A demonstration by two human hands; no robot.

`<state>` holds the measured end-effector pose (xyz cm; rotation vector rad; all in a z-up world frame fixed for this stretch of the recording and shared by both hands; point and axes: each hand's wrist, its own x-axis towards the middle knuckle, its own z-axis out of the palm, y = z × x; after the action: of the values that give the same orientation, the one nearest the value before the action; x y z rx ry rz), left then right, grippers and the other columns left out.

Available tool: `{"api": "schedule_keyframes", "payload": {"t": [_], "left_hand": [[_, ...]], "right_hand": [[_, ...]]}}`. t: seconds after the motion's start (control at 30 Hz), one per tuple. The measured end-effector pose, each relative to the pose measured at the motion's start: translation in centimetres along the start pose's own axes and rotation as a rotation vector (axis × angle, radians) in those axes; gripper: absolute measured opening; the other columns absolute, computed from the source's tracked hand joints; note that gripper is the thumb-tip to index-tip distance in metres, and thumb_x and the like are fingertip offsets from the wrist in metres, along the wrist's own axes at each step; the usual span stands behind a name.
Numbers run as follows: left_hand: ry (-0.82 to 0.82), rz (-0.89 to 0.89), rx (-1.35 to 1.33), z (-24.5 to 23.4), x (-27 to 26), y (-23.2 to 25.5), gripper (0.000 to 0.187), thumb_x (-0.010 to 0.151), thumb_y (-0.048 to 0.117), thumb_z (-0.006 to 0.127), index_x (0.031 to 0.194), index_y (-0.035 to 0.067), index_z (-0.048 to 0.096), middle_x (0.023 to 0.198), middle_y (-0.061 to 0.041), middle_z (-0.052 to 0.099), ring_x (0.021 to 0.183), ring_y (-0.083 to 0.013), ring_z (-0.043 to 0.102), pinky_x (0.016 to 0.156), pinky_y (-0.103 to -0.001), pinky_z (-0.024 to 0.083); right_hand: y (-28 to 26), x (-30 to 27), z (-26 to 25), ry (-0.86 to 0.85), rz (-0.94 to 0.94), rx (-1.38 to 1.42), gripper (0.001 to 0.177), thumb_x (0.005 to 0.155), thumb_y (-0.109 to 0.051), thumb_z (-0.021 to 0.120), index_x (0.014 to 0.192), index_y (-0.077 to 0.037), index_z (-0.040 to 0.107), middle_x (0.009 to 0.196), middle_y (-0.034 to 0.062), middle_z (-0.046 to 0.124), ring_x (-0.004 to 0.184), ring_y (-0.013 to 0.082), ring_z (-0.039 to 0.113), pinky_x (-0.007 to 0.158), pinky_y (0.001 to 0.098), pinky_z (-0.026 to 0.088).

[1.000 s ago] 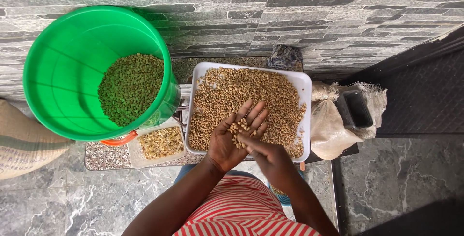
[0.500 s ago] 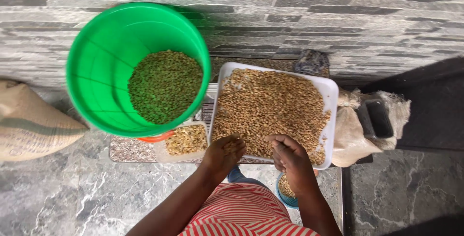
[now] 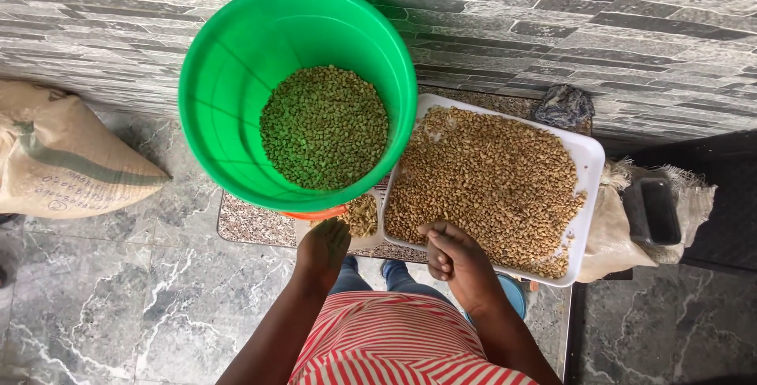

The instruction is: The person sorts small green and beige legumes by hand, picking individual pieces from a white tray and transferring them into a green bucket. The hands repeatedly scoop, inspect, and place the legumes, maintaining a steady sorting rhythm throughout the clip.

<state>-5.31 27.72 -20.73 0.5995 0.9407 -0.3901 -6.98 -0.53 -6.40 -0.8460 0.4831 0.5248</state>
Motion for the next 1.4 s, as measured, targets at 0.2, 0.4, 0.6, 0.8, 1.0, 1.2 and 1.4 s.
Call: {"api": "schedule_keyframes", "payload": {"t": [0.2, 0.4, 0.6, 0.8, 1.0, 1.2, 1.4], "left_hand": [[-0.040, 0.074, 0.053, 0.1, -1.7, 1.1, 0.057, 0.105, 0.020, 0.034, 0.152, -0.011, 0.033, 0.161, -0.025, 0.039, 0.150, -0.0342, 0.039, 0.123, -0.044, 0.033], [-0.012, 0.063, 0.065, 1.1, -3.1, 1.5, 0.057, 0.105, 0.025, 0.037, 0.152, -0.007, 0.036, 0.159, -0.020, 0.042, 0.148, -0.0315, 0.040, 0.121, -0.042, 0.034], [-0.050, 0.092, 0.129, 2.1, -3.8, 0.5, 0.053, 0.105, 0.025, 0.042, 0.148, -0.006, 0.042, 0.153, -0.021, 0.050, 0.143, -0.0302, 0.049, 0.121, -0.041, 0.038], [-0.336, 0.098, 0.306, 6.5, -9.1, 0.8, 0.032, 0.109, 0.021, 0.047, 0.125, -0.002, 0.064, 0.081, -0.004, 0.051, 0.072, -0.0173, 0.049, 0.064, -0.030, 0.043], [-0.730, 0.453, 0.936, 10.3, -17.9, 3.5, 0.019, 0.100, 0.017, 0.050, 0.093, 0.003, 0.061, 0.083, -0.003, 0.057, 0.076, -0.0140, 0.052, 0.072, -0.027, 0.045], [-0.588, 0.288, 1.126, 10.1, -12.3, -0.5, 0.022, 0.097, 0.016, 0.052, 0.094, 0.000, 0.067, 0.083, -0.007, 0.063, 0.075, -0.0128, 0.055, 0.070, -0.027, 0.046], [-0.001, 0.541, 1.055, 2.1, -1.9, -1.1, 0.030, 0.098, 0.020, 0.045, 0.112, 0.004, 0.066, 0.096, -0.012, 0.071, 0.080, -0.0226, 0.061, 0.074, -0.038, 0.051]], "right_hand": [[-1.0, -0.7, 0.5, 0.139, -0.036, -0.021, 0.024, 0.099, -0.015, 0.059, 0.116, 0.000, 0.067, 0.062, -0.0042, 0.040, 0.052, 0.0067, 0.035, 0.047, 0.0242, 0.032], [-0.5, -0.2, 0.4, 0.102, -0.023, -0.012, 0.024, 0.097, -0.016, 0.061, 0.115, -0.001, 0.066, 0.061, -0.0041, 0.039, 0.049, 0.0066, 0.034, 0.046, 0.0241, 0.031], [-1.2, 0.0, 1.4, 0.197, -0.052, 0.156, 0.020, 0.096, -0.018, 0.063, 0.109, -0.004, 0.066, 0.070, -0.0020, 0.051, 0.060, 0.0091, 0.047, 0.056, 0.0274, 0.041], [-10.3, -5.3, 7.4, 0.142, -0.686, 0.287, 0.019, 0.104, -0.019, 0.063, 0.112, -0.003, 0.066, 0.088, 0.0027, 0.061, 0.081, 0.0131, 0.056, 0.073, 0.0294, 0.047], [-14.3, -5.8, 13.0, -0.068, -1.440, -0.165, 0.020, 0.111, -0.023, 0.051, 0.101, -0.008, 0.059, 0.085, 0.0032, 0.056, 0.076, 0.0133, 0.052, 0.068, 0.0301, 0.046], [-6.7, 0.7, 11.3, -0.210, -0.498, -0.081, 0.043, 0.112, -0.034, 0.043, 0.073, -0.015, 0.045, 0.061, -0.0023, 0.042, 0.051, 0.0106, 0.038, 0.049, 0.0284, 0.034], [2.9, 3.8, 9.0, -0.062, -0.693, -0.630, 0.028, 0.107, -0.031, 0.054, 0.093, -0.008, 0.062, 0.080, 0.0053, 0.057, 0.073, 0.0186, 0.056, 0.066, 0.0380, 0.048]]}}
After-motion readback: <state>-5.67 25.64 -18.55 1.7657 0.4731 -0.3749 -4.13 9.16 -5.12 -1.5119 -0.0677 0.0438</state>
